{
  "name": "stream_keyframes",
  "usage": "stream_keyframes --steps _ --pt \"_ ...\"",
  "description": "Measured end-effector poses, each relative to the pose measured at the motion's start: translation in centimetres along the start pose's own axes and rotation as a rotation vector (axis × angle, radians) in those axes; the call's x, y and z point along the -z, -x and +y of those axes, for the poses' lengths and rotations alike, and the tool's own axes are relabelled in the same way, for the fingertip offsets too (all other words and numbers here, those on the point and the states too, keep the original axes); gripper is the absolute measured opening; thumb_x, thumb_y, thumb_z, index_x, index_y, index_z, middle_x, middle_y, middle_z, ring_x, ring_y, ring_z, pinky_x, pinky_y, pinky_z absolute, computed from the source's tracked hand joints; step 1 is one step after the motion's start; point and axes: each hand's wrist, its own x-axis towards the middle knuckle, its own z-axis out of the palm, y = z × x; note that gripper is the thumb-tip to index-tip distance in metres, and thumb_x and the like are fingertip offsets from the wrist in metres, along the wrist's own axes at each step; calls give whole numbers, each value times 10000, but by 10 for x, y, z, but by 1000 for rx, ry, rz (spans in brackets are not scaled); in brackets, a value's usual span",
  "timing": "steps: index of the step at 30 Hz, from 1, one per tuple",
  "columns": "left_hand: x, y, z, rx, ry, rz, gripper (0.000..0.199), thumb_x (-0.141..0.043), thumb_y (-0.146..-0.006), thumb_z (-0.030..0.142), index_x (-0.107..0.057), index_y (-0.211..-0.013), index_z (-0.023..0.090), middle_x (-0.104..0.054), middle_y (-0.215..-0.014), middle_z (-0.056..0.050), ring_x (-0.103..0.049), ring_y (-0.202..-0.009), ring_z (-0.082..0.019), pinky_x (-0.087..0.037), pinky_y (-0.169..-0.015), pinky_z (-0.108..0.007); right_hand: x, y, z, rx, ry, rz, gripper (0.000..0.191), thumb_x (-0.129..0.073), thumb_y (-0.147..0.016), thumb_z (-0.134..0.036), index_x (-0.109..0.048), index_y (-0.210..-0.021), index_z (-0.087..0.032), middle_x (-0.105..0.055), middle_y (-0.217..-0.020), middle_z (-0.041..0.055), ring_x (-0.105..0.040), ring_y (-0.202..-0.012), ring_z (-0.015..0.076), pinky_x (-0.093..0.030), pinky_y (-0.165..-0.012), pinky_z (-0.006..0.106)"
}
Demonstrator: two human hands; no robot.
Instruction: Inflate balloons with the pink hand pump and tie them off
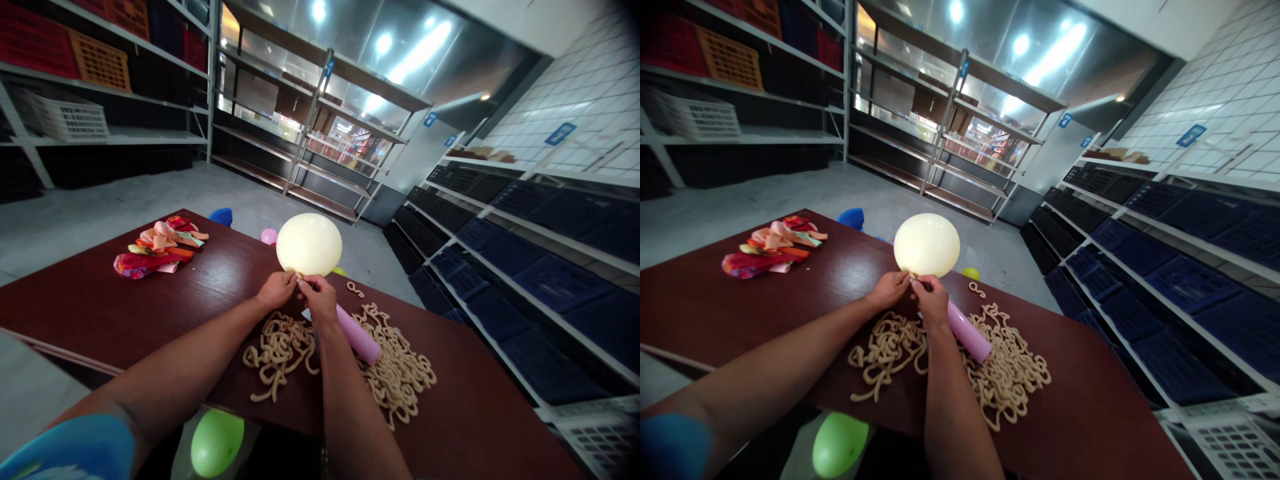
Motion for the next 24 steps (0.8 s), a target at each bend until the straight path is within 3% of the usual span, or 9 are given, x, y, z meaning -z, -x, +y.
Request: stream_keyframes --steps 4,8,14,21,24 --pt "1 0 0 -42 -42 -20 302 -354 -872 340 -576 -740 183 -606 -702 -51 -538 -647 -158 -378 -627 -262 2 2 -2 -21 49 -36 284 -658 -663 -431 -584 -766 -177 -523 -462 -57 -455 -388 90 -294 -362 184" --pt "0 1 5 -48 -62 -42 313 -331 -879 339 -568 -755 177 -612 -727 -58 -546 -673 -165 -395 -649 -270 3 4 -4 96 205 -37 249 -579 -728 -434 -544 -744 -189 -530 -496 -50 -481 -438 105 -375 -450 213" --pt "-2 4 13 -69 191 -82 380 -311 -886 400 -594 -830 152 -638 -802 -67 -572 -748 -172 -426 -728 -282 -5 5 -3 343 537 258 187 -491 -753 -378 -505 -756 -191 -586 -743 34 -526 -697 170 -424 -681 299" --pt "-4 4 8 -51 435 -172 441 -371 -848 502 -602 -877 128 -613 -729 -45 -534 -640 -142 -422 -611 -254 -7 2 3 265 444 286 177 -506 -763 -372 -487 -760 -197 -559 -701 13 -509 -649 158 -428 -643 284" --pt "-3 3 6 -41 426 -143 408 -391 -843 480 -610 -849 136 -625 -749 -51 -550 -675 -151 -429 -644 -256 -6 2 3 395 467 244 158 -498 -784 -351 -494 -771 -194 -544 -719 12 -503 -665 150 -427 -657 276"
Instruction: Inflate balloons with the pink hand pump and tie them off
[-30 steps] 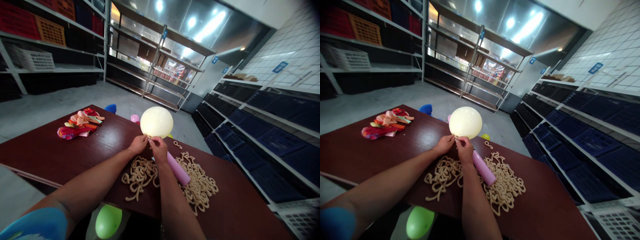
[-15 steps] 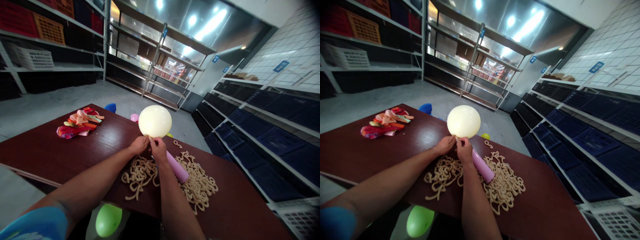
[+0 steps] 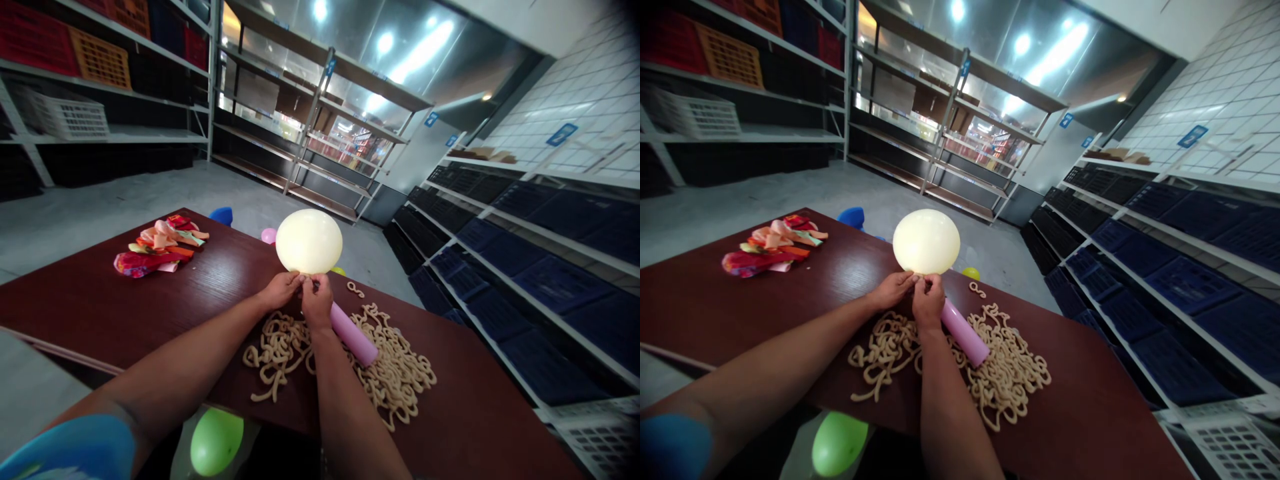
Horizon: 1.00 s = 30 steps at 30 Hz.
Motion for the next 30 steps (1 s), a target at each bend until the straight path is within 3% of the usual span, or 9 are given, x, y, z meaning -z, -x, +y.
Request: stream_keyframes --steps 3,5,7,10,13,24,30 --pt "2 -1 0 10 -122 125 344 -408 -838 421 -615 -792 150 -641 -788 -59 -565 -738 -170 -429 -698 -268 3 -1 -3 237 44 -44 140 -458 -810 -310 -499 -747 -191 -527 -755 24 -494 -704 145 -422 -686 272" --pt "3 -2 1 22 -160 155 330 -402 -838 398 -612 -766 155 -638 -766 -50 -561 -726 -171 -424 -688 -268 5 -2 -5 297 47 -82 150 -450 -817 -302 -511 -736 -191 -533 -767 30 -500 -721 145 -422 -692 269" --pt "4 -2 1 33 -170 148 341 -390 -840 399 -608 -743 155 -620 -713 -36 -543 -680 -161 -414 -647 -259 8 -3 -6 233 15 -118 178 -458 -825 -330 -532 -740 -191 -556 -741 24 -520 -689 142 -429 -674 265" --pt "3 -2 1 47 -182 121 356 -385 -838 412 -603 -722 155 -580 -646 -16 -497 -606 -138 -384 -579 -241 11 -4 -5 2 -101 -147 226 -469 -830 -395 -552 -773 -193 -585 -641 -10 -532 -536 124 -441 -592 259" --pt "3 -2 -1 51 -160 105 370 -380 -836 429 -609 -737 155 -560 -624 -6 -465 -571 -124 -364 -551 -231 12 -4 -3 -131 -247 -167 245 -531 -786 -426 -565 -840 -190 -623 -662 -12 -553 -485 125 -448 -521 254" --pt "0 -2 -8 90 -50 134 421 -382 -826 488 -593 -703 145 -579 -597 -22 -474 -531 -115 -355 -521 -227 4 -1 2 -264 -385 -232 300 -595 -736 -442 -623 -876 -179 -629 -658 0 -577 -534 137 -430 -441 224" --pt "-2 0 -2 175 170 93 414 -449 -787 533 -544 -698 140 -510 -521 1 -377 -434 -75 -275 -427 -204 4 0 -1 -191 -287 -219 239 -517 -795 -412 -551 -841 -180 -580 -579 -34 -523 -456 106 -431 -484 228"
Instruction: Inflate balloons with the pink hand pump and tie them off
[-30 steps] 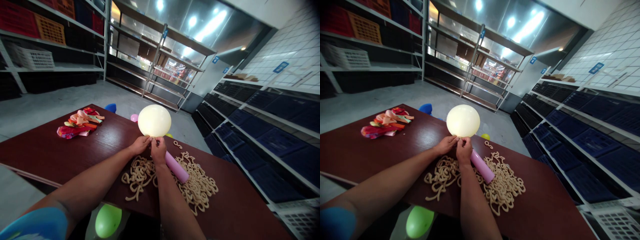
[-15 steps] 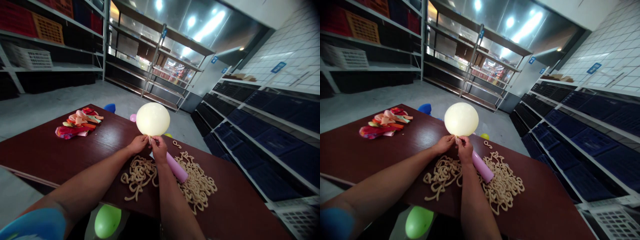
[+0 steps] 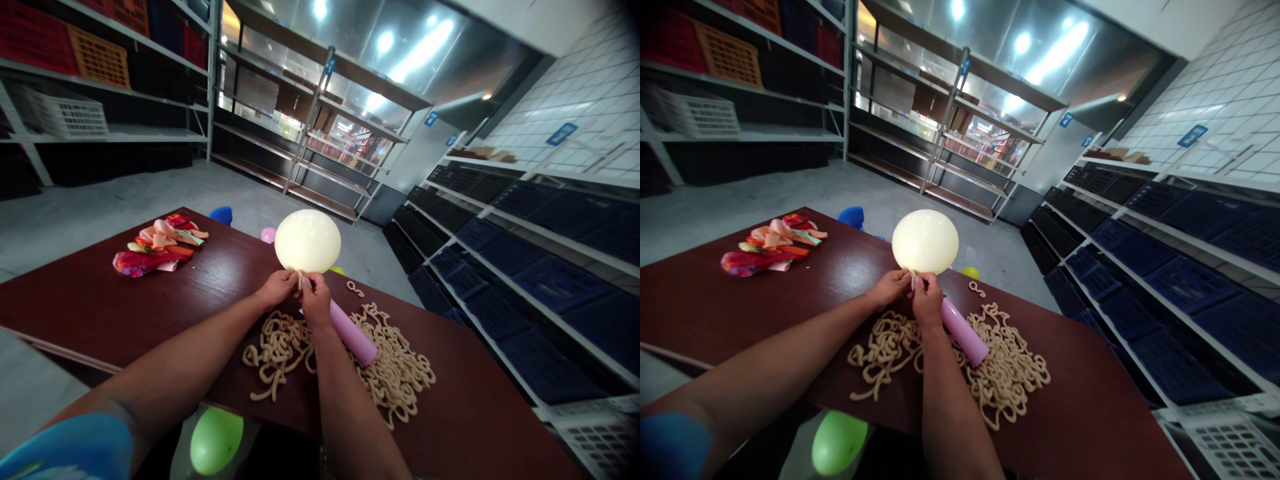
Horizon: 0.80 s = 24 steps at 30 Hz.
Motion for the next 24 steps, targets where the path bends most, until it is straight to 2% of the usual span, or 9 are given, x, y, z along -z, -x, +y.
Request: stream_keyframes --steps 5,11,14,18,24 --pt "1 6 13 120 202 -156 369 -534 -749 509 -502 -698 144 -485 -516 11 -280 -367 -38 -166 -372 -191 2 1 -3 47 53 30 214 -445 -833 -389 -512 -827 -186 -531 -510 -60 -501 -445 107 -416 -499 230" --pt "5 8 18 199 241 -204 355 -603 -714 480 -511 -670 140 -397 -485 41 -228 -362 -27 -105 -366 -191 1 -2 7 23 -34 58 225 -402 -845 -409 -471 -811 -197 -514 -510 -68 -471 -431 98 -388 -468 215" --pt "4 10 20 231 229 -251 346 -637 -690 461 -523 -648 137 -353 -462 57 -211 -349 -23 -85 -361 -195 4 -7 15 9 21 152 230 -402 -844 -414 -473 -813 -198 -513 -528 -61 -477 -462 107 -394 -497 226" --pt "0 13 22 285 249 -312 347 -665 -666 445 -527 -618 130 -334 -421 64 -214 -329 -21 -84 -352 -196 7 -11 21 32 127 314 231 -420 -828 -405 -496 -793 -190 -564 -659 -17 -503 -583 123 -400 -573 241" --pt "-1 16 26 325 269 -353 294 -659 -661 386 -518 -589 138 -326 -382 65 -224 -306 -27 -90 -335 -193 5 -13 28 39 82 276 255 -376 -840 -416 -488 -839 -187 -562 -670 -7 -498 -596 130 -379 -563 240"
